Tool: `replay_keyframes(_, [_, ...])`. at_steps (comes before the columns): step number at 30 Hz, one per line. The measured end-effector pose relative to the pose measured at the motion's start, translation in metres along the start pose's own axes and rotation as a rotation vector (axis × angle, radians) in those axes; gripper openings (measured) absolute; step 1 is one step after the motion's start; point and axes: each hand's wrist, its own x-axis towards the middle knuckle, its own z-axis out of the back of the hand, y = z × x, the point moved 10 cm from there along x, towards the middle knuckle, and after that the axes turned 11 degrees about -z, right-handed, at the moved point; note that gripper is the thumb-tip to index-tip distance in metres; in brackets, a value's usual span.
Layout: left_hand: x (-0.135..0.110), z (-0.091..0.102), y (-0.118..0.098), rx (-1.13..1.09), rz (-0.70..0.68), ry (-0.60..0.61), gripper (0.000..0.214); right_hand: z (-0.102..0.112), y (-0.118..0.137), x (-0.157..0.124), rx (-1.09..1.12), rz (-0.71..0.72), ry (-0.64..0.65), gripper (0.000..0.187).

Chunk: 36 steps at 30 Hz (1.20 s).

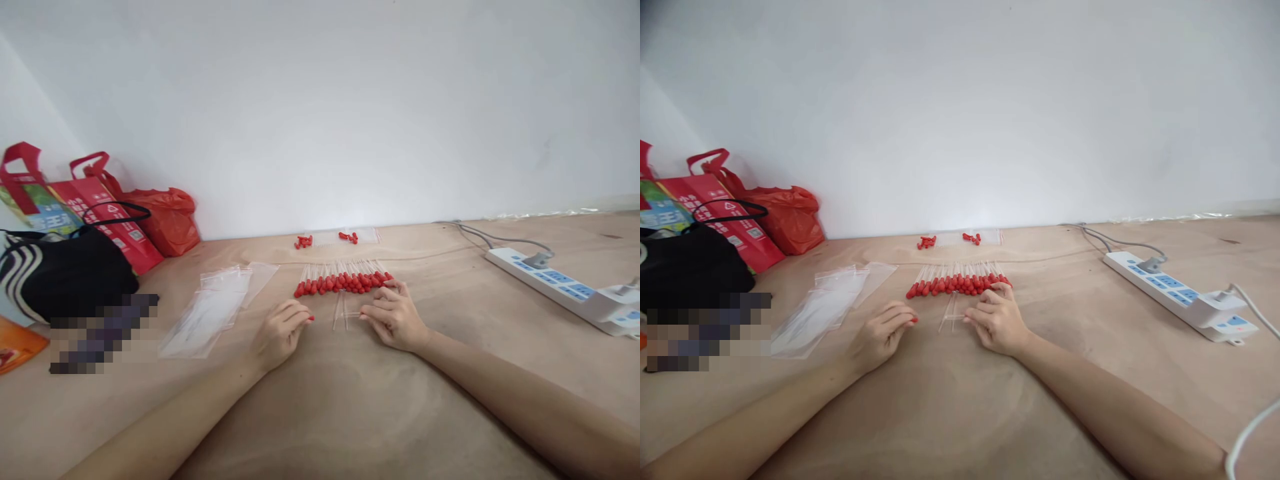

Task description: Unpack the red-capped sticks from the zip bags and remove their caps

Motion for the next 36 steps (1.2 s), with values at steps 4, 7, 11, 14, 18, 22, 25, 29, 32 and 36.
replay_keyframes(4, [-0.021, 0.022, 0.043, 0.047, 0.307, -0.098, 0.018, 0.001, -0.016, 0.000, -0.030, -0.120, -0.019, 0.017])
replay_keyframes(7, [-0.041, 0.025, 0.077, 0.044, 0.587, -0.112, 0.023, -0.005, -0.020, 0.001, -0.067, -0.189, 0.013, 0.020])
replay_keyframes(11, [-0.064, 0.014, 0.108, -0.047, 0.858, -0.088, 0.034, -0.016, -0.026, 0.001, -0.114, -0.271, 0.096, 0.026])
replay_keyframes(14, [-0.070, 0.005, 0.114, -0.067, 0.902, -0.012, 0.035, -0.026, -0.028, 0.002, -0.159, -0.302, 0.159, 0.025])
replay_keyframes(18, [-0.071, -0.004, 0.112, -0.098, 0.907, 0.064, 0.036, -0.035, -0.024, 0.004, -0.168, -0.332, 0.224, 0.022])
replay_keyframes(22, [-0.070, -0.004, 0.110, -0.142, 0.912, 0.045, 0.036, -0.041, -0.017, 0.005, -0.125, -0.329, 0.325, 0.027])
replay_keyframes(25, [-0.067, -0.002, 0.109, -0.133, 0.886, 0.030, 0.035, -0.043, -0.015, 0.004, -0.088, -0.323, 0.387, 0.042])
replay_keyframes(29, [-0.063, 0.004, 0.107, -0.040, 0.831, 0.016, 0.034, -0.045, -0.016, 0.001, -0.071, -0.307, 0.429, 0.055])
replay_keyframes(32, [-0.062, 0.004, 0.105, -0.025, 0.812, 0.011, 0.034, -0.045, -0.018, -0.002, -0.058, -0.302, 0.451, 0.060])
replay_keyframes(36, [-0.063, 0.003, 0.105, -0.050, 0.819, 0.007, 0.033, -0.044, -0.019, -0.005, -0.023, -0.277, 0.473, 0.061])
